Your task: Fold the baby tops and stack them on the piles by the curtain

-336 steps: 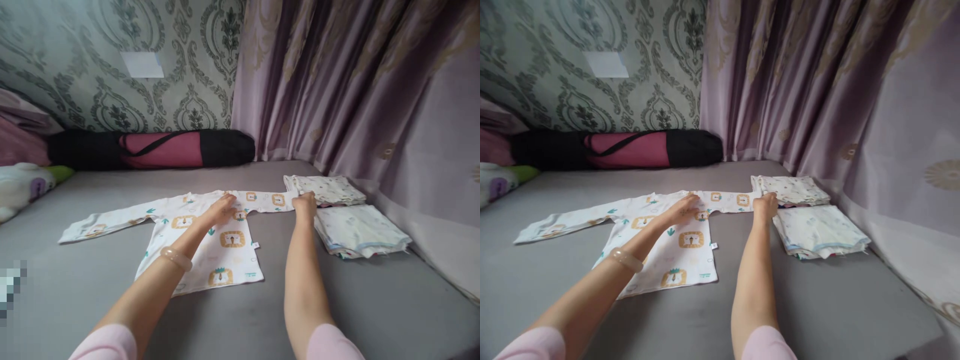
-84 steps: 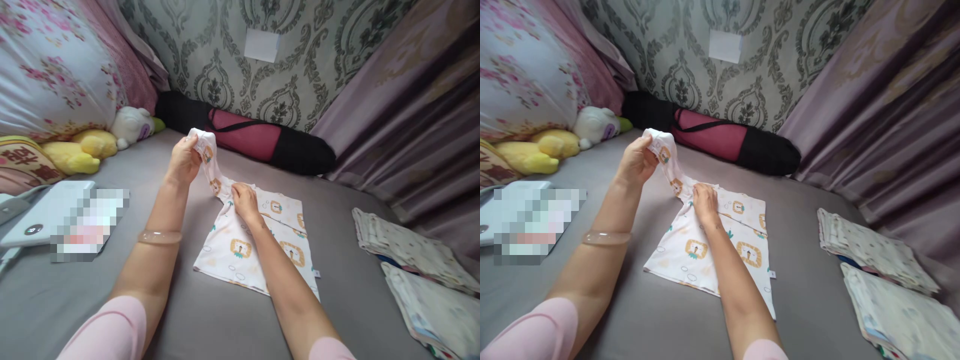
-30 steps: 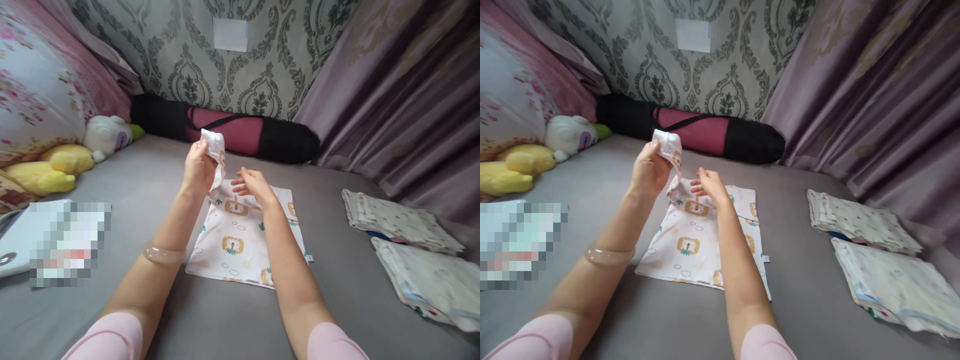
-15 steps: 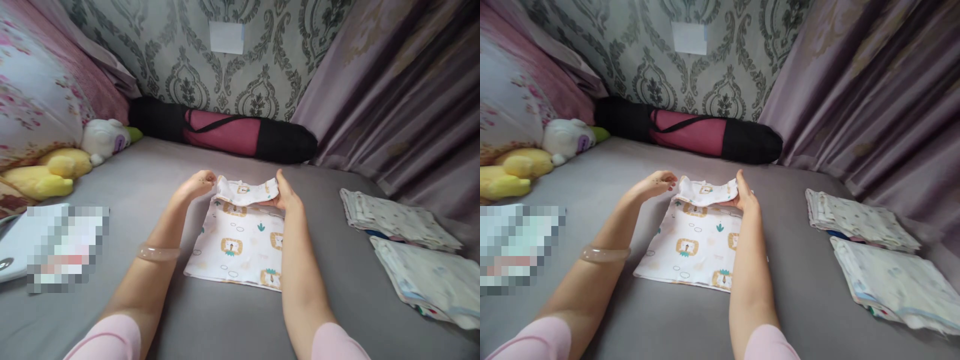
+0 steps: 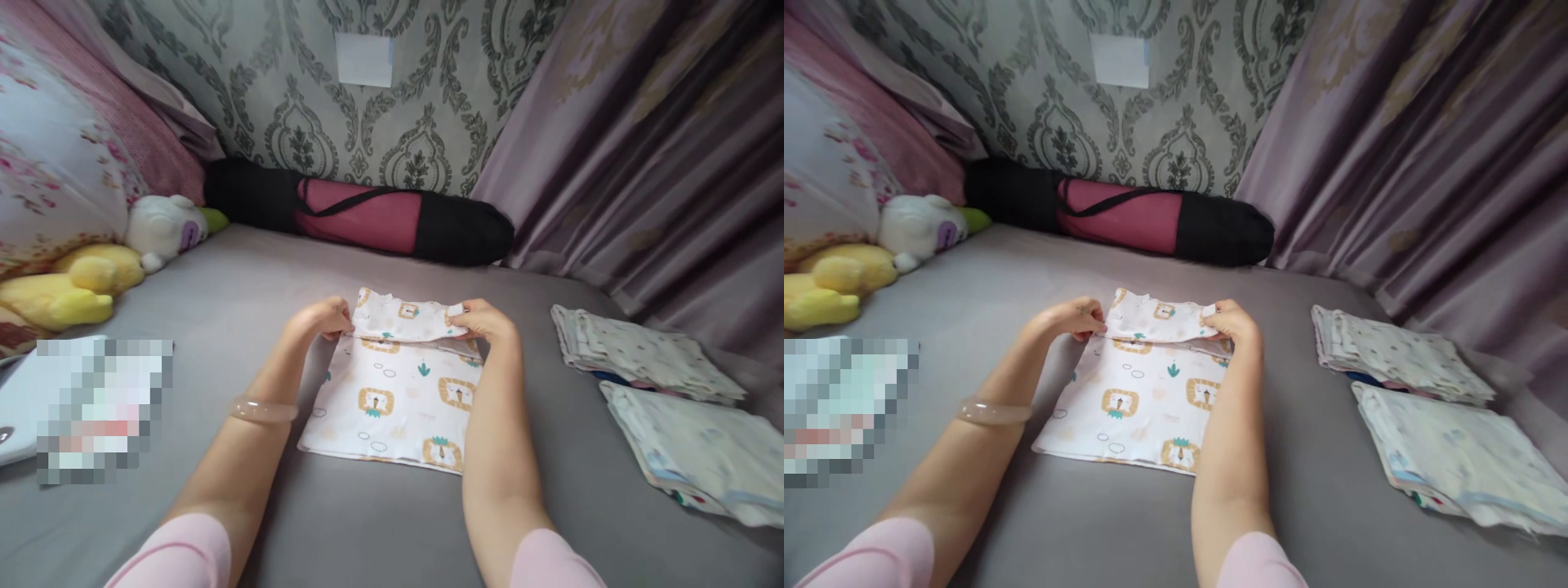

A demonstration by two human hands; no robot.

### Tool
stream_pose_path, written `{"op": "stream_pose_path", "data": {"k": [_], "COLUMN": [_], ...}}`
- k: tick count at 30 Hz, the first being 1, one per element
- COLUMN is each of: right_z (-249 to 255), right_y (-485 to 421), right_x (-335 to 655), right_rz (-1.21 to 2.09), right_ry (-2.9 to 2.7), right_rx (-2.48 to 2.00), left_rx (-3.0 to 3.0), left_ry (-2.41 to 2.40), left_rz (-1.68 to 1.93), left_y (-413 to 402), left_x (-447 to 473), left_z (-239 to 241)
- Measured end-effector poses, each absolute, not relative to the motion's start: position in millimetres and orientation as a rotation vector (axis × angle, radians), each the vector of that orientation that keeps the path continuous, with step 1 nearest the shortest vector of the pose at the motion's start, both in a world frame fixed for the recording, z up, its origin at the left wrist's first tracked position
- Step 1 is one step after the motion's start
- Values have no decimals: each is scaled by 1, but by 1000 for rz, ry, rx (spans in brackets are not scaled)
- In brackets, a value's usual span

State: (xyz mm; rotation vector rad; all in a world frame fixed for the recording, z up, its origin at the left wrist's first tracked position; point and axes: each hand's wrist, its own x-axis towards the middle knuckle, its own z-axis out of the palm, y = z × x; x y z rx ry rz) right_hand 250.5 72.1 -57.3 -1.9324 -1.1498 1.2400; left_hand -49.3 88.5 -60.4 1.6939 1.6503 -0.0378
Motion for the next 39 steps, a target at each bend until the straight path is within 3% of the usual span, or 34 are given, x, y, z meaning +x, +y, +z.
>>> {"op": "stream_pose_path", "data": {"k": [7,11,14,19,25,30,36,39], "right_z": [-65,-61,-62,-68,-76,-76,-76,-80], "right_y": [78,79,83,85,73,67,65,62], "right_x": [263,263,239,170,127,124,108,104], "right_rz": [907,572,602,737,402,390,344,339], "right_ry": [-1223,-1341,-1573,-2017,-2313,-2346,-2368,-2376], "right_rx": [-2201,-2194,-2009,-1798,-1971,-2034,-2145,-2157], "left_rx": [1703,1951,2160,2373,2512,2531,2643,2601], "left_ry": [1671,1800,1608,1504,1634,1617,1420,1333], "left_rz": [117,581,821,700,308,129,508,515], "left_y": [92,96,96,94,89,83,86,89], "left_x": [-52,-45,-34,-22,-24,-26,-15,-11], "left_z": [-71,-79,-88,-110,-117,-103,-105,-120]}}
